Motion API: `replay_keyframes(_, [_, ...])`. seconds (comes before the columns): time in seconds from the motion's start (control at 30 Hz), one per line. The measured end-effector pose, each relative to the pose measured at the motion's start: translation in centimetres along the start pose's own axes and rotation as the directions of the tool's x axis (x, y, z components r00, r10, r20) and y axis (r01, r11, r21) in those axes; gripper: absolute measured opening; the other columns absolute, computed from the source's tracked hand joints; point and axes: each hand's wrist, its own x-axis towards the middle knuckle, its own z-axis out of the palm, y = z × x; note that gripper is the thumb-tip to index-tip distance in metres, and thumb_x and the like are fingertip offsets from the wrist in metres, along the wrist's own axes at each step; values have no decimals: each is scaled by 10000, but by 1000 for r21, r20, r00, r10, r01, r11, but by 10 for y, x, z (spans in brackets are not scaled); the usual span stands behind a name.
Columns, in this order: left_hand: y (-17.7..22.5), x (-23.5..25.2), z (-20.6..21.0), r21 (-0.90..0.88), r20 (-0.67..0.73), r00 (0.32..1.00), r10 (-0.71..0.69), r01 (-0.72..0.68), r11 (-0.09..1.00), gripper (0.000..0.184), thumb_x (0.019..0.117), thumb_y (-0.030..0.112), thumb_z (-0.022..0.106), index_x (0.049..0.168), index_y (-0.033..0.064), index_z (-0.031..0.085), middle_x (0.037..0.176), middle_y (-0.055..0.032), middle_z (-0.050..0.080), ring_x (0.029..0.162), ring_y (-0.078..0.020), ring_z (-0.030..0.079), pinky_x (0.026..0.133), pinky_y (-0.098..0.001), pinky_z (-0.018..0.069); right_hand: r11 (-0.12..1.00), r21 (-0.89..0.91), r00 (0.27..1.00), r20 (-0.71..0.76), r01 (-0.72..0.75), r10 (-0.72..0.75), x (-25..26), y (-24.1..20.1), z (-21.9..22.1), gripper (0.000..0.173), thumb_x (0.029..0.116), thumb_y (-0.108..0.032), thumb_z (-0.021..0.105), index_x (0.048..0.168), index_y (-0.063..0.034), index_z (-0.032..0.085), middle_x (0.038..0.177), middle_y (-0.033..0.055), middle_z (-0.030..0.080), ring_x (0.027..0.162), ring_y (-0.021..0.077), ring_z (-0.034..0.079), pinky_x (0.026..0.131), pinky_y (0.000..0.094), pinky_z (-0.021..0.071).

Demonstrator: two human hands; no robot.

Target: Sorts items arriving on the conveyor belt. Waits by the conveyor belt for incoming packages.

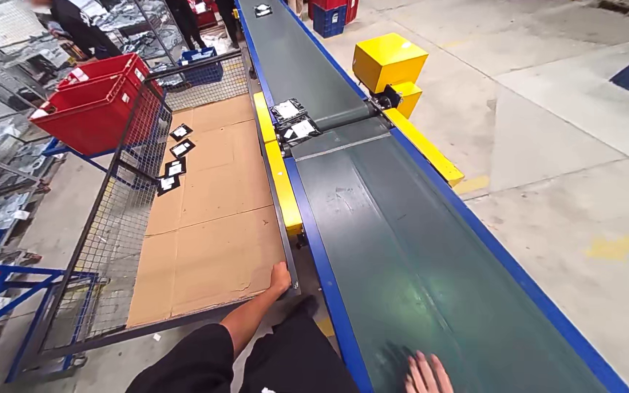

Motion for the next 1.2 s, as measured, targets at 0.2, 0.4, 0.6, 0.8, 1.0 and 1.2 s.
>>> replay_keyframes(0.2, [8, 0, -5, -5, 6, 1000, 5, -5, 1000, 285, 988, 167, 611, 1215, 24, 709, 1190, -232, 713, 1159, -386, 680, 1007, -597, 534, 994, 61, 995, -44, -92, 95, 26, 19, 23, 642, 1072, -570, 155, 1506, -167, 402, 1473, 74, 572, 1322, 228, 580, 1055, 426, 507])
replay_keyframes(0.4, [4, 1, -5, -3, -16, 1000, 11, -11, 1000, 303, 1004, 172, 576, 1249, 41, 698, 1203, -217, 714, 1184, -370, 673, 1028, -575, 528, 976, 164, 988, 82, -141, 129, 33, 36, 3, 618, 1061, -586, 266, 1526, -209, 420, 1534, 87, 523, 1406, 286, 509, 1112, 494, 461])
replay_keyframes(0.6, [11, -11, -11, -184, -470, 881, 59, -163, 969, 372, 1027, 139, 491, 1364, 39, 610, 1187, -196, 704, 1086, -355, 694, 974, -577, 545, 977, 198, 985, 170, -73, 39, 17, 18, 23, 625, 993, -639, 427, 1469, -250, 537, 1470, 82, 587, 1343, 286, 568, 1077, 485, 488])
replay_keyframes(0.8, [84, 7, -46, -122, -594, 741, 314, -469, 875, 430, 991, 113, 560, 1408, 4, 563, 1310, -210, 641, 1205, -328, 641, 1044, -504, 532, 978, 117, 984, -7, -174, 176, 24, 37, 11, 658, 1063, -593, 206, 1533, -178, 408, 1522, 108, 532, 1369, 282, 545, 1074, 462, 496])
replay_keyframes(1.0, [168, 55, -89, 44, -577, 622, 529, -624, 781, 646, 955, 116, 612, 1561, 28, 404, 1591, -220, 425, 1468, -359, 433, 1192, -507, 402, 980, 40, 981, 19, -193, 193, 23, 37, 29, 675, 1056, -608, 240, 1548, -171, 390, 1537, 125, 514, 1382, 303, 534, 1084, 470, 494])
replay_keyframes(1.2, [232, 120, -132, 178, -372, 719, 587, -566, 805, 726, 913, 106, 681, 1570, 12, 387, 1606, -261, 385, 1517, -434, 324, 1236, -572, 304, 984, 23, 984, 19, -178, 178, 18, 46, 42, 729, 1031, -621, 305, 1575, -136, 328, 1553, 175, 481, 1372, 352, 536, 1083, 503, 495])
